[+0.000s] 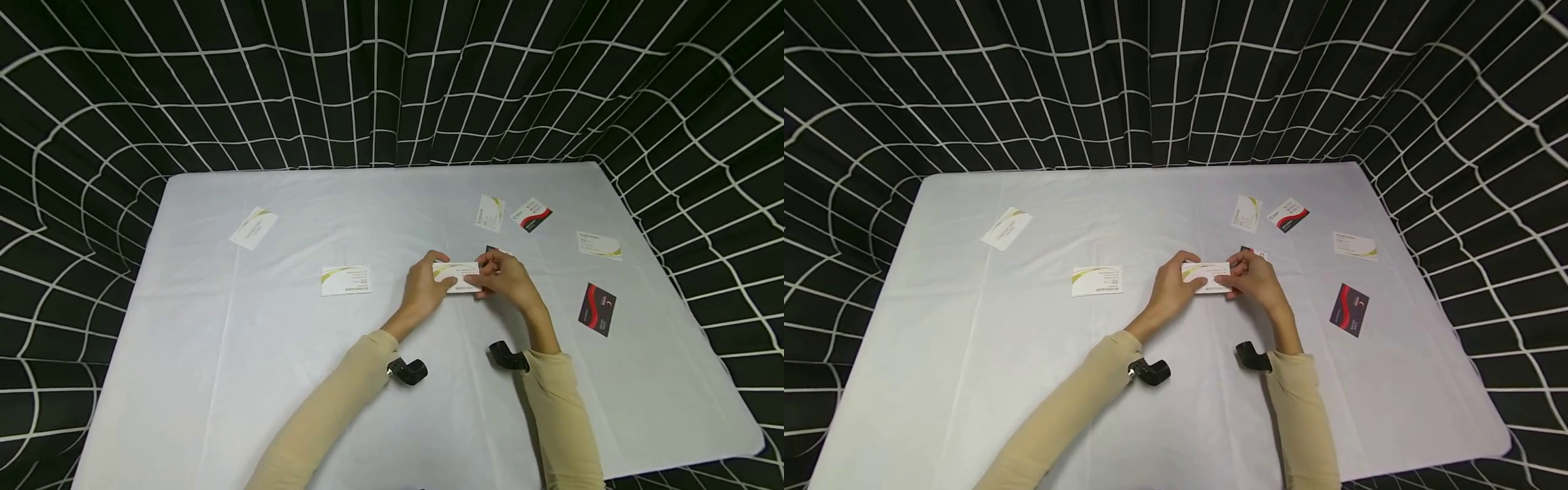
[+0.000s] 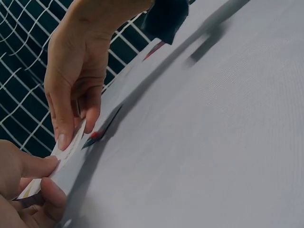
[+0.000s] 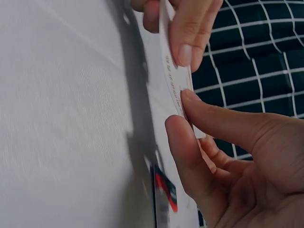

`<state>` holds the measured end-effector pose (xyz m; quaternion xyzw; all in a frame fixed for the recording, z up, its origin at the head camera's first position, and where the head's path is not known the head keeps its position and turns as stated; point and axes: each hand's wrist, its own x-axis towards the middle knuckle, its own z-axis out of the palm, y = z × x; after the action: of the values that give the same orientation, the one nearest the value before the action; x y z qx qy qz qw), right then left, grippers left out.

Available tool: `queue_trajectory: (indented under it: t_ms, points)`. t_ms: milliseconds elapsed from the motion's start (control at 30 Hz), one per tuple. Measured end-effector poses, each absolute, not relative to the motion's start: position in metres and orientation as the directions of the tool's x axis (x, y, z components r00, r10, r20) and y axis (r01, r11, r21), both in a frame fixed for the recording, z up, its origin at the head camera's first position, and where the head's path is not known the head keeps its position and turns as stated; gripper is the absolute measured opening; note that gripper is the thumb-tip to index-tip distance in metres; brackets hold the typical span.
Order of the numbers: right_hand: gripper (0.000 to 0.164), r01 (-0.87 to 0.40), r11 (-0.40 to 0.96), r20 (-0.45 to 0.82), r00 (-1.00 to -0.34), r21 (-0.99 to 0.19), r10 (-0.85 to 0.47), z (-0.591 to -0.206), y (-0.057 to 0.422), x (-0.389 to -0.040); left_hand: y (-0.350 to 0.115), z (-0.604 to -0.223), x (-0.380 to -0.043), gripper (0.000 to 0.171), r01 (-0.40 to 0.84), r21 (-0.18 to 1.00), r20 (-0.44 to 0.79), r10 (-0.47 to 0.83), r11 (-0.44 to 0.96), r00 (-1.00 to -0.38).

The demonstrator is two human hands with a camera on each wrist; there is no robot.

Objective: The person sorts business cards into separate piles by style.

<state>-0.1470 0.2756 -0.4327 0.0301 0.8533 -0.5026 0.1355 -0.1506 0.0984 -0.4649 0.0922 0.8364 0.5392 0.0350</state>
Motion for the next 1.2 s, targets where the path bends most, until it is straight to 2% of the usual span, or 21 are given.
queue_trajectory:
  t_ms: [500, 900, 1200]
  points:
    - [0.042, 0.23, 0.558, -0.298, -0.954, -0.797, -0.033, -0.435, 0.226, -0.155, 0.052, -0.458, -0.152, 0.031, 0.107, 0.843, 0.048, 0.126, 0.527, -0.991]
    - [0.037, 0.133, 0.591, -0.248, -0.962, -0.796, -0.117, -0.438, 0.172, -0.168, 0.003, -0.452, -0.152, 0.033, 0.071, 0.764, 0.059, 0.039, 0.641, -0.997]
    - [0.035, 0.07, 0.616, -0.207, -0.966, -0.785, -0.154, -0.444, 0.133, -0.175, -0.028, -0.45, -0.152, 0.037, -0.024, 0.703, 0.029, -0.063, 0.711, -0.998]
